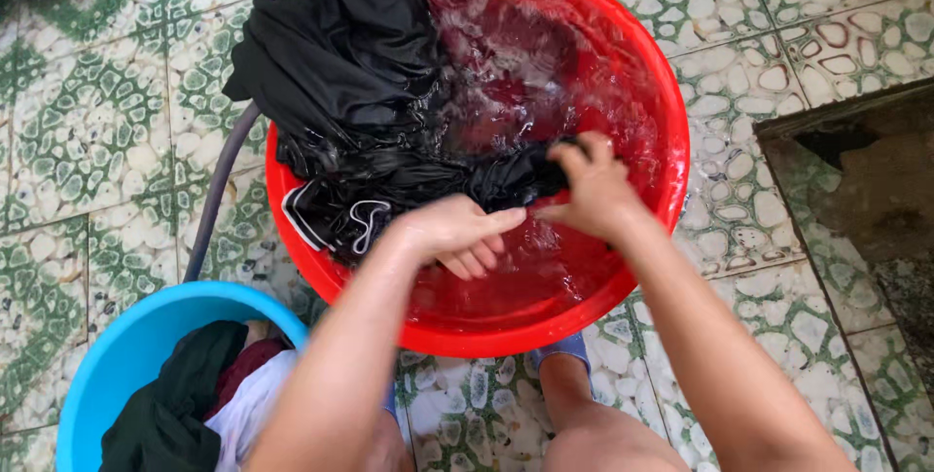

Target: The person hand-washes black and maroon clothes in a red basin of water, rubbing the fabric together and wringing out the items before placing them into a blue basin.

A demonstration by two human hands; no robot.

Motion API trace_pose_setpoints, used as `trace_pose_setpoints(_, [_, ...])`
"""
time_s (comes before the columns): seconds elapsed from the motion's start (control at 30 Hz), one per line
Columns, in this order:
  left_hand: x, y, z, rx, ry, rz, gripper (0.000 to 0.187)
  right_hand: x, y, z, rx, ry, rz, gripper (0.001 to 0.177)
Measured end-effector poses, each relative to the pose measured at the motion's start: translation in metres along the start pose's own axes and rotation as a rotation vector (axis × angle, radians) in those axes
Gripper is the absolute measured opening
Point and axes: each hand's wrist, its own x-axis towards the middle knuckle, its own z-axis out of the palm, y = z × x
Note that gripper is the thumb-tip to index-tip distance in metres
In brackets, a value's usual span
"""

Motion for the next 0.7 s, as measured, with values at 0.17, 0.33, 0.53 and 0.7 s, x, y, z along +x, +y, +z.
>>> trace_pose_setpoints(0.17, [0.073, -0.052, 0.039, -0.939, 0.133, 0.065, 0.105, 0.018, -0.009, 0.036, 0.007, -0.324, 0.119, 0.046])
trace_pose_setpoints(0.33, [0.067, -0.038, 0.022, -1.537, -0.187, 0.29, 0.118, -0.027, -0.05, -0.029, 0.648, 0.026, -0.299, 0.055])
trace_pose_setpoints(0.53, [0.052, 0.003, 0.051, -1.726, -0.011, 0.508, 0.093, -0.027, -0.117, -0.03, 0.474, 0.302, -0.27, 0.035])
trace_pose_setpoints(0.7, [0.112, -0.017, 0.087, -1.744, 0.056, 0.552, 0.077, 0.01, -0.091, -0.01, 0.562, 0.755, 0.028, 0.019])
